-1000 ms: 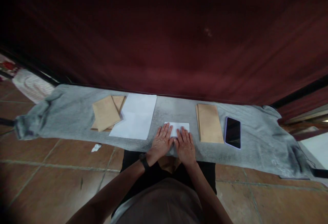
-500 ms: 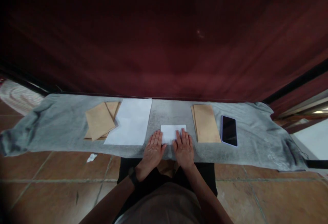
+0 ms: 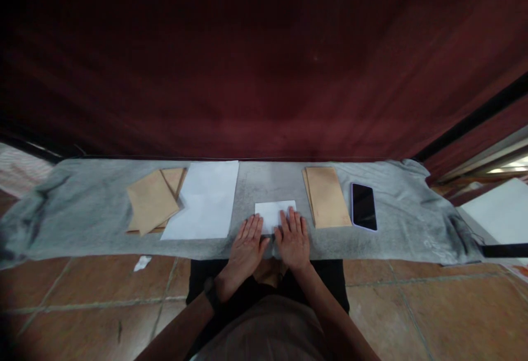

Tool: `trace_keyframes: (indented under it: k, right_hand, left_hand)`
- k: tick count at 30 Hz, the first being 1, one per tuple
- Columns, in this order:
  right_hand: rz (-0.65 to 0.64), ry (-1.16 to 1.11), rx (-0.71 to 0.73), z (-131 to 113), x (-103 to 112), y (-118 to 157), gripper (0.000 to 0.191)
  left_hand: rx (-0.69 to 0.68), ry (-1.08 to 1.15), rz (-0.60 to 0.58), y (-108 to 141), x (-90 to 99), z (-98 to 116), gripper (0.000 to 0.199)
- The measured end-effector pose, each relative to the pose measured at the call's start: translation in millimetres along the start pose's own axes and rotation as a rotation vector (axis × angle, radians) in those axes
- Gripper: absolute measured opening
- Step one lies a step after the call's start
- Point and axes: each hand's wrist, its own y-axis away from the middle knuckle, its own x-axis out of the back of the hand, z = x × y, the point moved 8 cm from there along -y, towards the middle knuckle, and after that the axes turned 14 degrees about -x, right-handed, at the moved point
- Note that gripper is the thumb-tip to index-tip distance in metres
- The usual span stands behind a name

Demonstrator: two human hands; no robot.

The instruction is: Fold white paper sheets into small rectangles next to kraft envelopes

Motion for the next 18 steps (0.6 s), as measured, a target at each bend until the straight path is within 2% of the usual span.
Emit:
trace_keyframes:
  k: [4,8,13,18]
  right_hand:
    - [-0.019,0.016,-0.003,-0.3,-0.4,0.0,0.054]
    - [-0.018,0.019,-0.002,1.1,-2.2,0.1,0.053]
    - [-0.001,0.022,-0.002,11.3,-3.4,2.7,0.054]
    - [0.023,0.023,-0.009,22.9,-1.2,6.8,0.062]
  left_hand:
    - [-0.036,0.035,0.02,-26.6,3.1,6.0,0.053]
    - [-0.062,0.056,0.011,-45.3,-7.0,7.5,0.054]
    - [-0.01,0.038,0.041,-38.8,-15.2,-9.1,0.058]
    - [0.107,0.069,0.141,-20.8,-6.7,-28.1,0.057]
